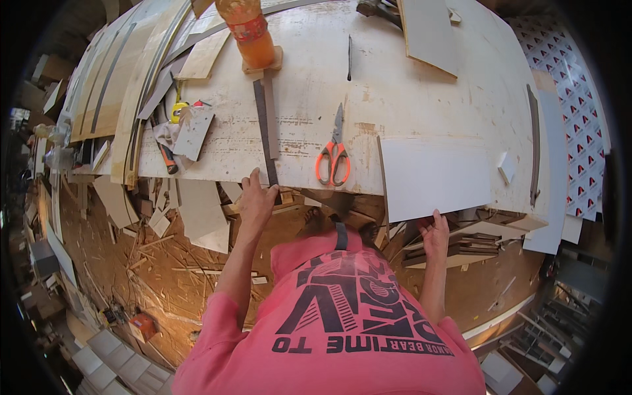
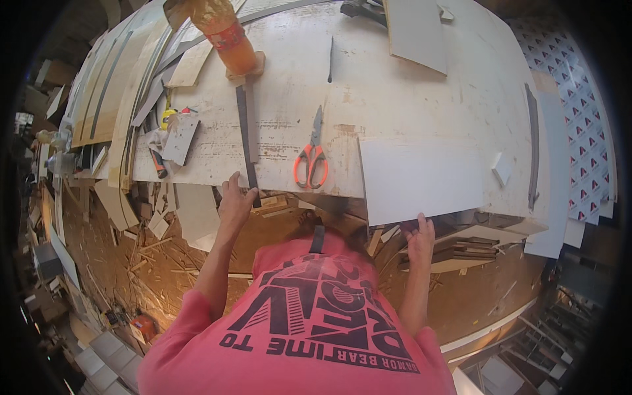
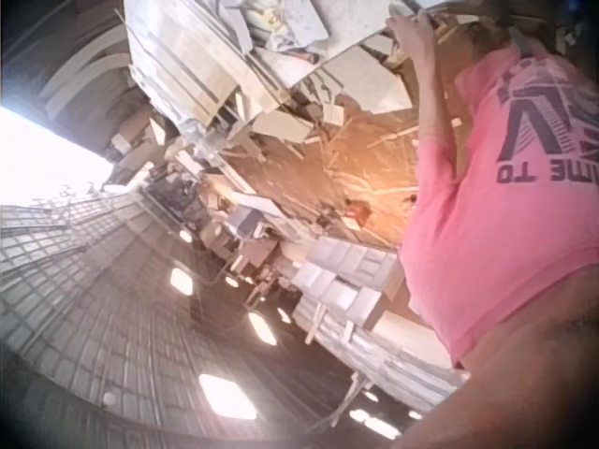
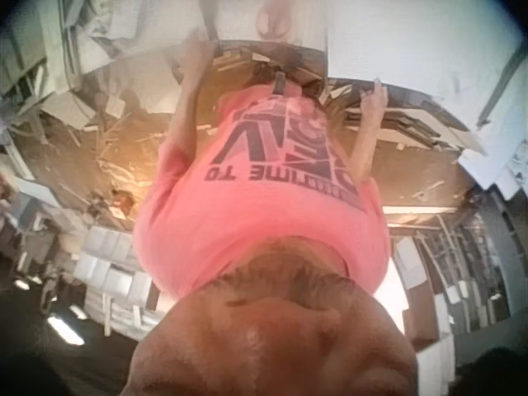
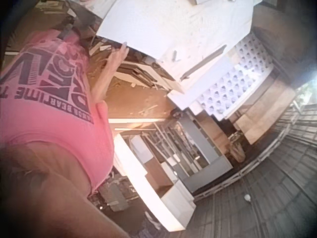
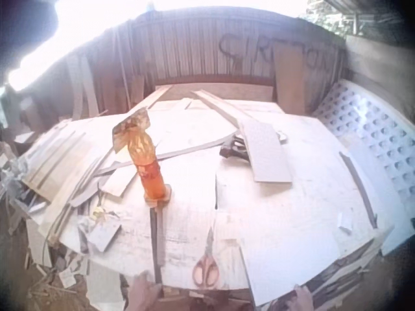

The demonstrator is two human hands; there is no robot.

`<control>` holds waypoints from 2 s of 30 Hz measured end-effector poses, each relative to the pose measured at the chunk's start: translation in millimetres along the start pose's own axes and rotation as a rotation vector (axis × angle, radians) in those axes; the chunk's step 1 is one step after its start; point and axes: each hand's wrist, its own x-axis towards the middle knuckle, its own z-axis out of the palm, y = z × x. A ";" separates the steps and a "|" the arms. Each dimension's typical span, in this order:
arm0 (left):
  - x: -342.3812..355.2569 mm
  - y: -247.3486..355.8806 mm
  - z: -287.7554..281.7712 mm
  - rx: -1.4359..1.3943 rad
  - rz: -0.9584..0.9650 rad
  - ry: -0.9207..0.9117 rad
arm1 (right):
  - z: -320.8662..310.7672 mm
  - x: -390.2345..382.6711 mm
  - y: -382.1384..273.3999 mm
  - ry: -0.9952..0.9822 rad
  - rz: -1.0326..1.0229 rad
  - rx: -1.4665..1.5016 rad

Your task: The person applies a brown edging strip to a white wooden board, using a small white block to press the strip into place and then handling a long wooden veneer.

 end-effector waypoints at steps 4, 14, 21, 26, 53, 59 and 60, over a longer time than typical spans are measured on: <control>-5.8 -20.0 27.4 -0.294 0.074 -0.011 | 7.3 4.6 -0.7 -0.020 -0.080 -0.090; 4.8 -29.1 6.2 -1.077 -0.099 -0.286 | 0.9 -34.4 14.3 0.242 -0.217 -0.287; -30.4 -11.0 -43.3 -1.303 -0.146 -0.415 | 106.2 -72.5 -6.7 -0.089 -0.420 -0.549; -59.0 -19.7 -35.4 -1.300 -0.057 -0.455 | 234.4 -66.1 14.4 -0.676 -0.273 -0.596; -56.4 106.8 3.6 -0.325 0.922 -0.389 | 135.4 -49.5 -34.4 -0.483 -0.192 0.157; -77.2 185.0 90.0 -0.201 1.177 -0.589 | 22.0 -17.0 -39.6 -0.018 -0.259 0.156; -79.0 187.7 99.9 -0.184 1.171 -0.569 | 14.8 -4.9 -39.5 -0.026 -0.266 0.142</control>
